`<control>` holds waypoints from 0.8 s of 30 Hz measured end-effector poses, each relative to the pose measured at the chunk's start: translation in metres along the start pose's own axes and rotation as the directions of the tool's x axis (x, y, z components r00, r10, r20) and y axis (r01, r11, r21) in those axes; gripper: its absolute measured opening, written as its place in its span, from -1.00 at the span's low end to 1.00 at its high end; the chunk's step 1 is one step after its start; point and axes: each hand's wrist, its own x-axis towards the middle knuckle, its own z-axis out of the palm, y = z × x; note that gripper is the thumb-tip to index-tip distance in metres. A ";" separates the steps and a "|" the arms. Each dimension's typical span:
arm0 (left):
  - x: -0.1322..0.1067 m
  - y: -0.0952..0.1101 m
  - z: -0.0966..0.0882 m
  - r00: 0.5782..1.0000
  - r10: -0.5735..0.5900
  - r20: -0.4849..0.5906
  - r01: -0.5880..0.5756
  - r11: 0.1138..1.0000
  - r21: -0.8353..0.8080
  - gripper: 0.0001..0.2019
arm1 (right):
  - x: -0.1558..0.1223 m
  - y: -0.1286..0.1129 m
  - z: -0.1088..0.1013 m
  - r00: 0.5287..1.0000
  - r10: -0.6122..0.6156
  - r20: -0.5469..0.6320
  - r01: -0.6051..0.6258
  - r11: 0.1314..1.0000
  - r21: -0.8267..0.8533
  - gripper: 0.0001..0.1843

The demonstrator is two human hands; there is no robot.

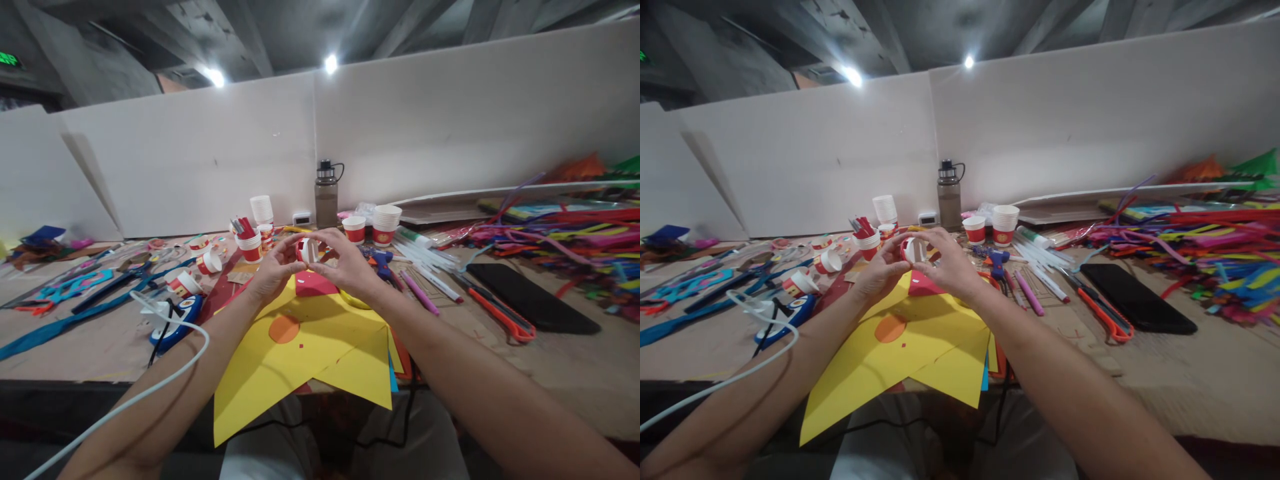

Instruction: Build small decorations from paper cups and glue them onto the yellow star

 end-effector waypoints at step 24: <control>0.002 -0.005 -0.003 0.998 0.029 -0.054 -0.025 0.996 0.081 -0.44 | -0.001 -0.002 0.002 0.998 -0.043 -0.035 0.041 0.997 -0.070 -0.50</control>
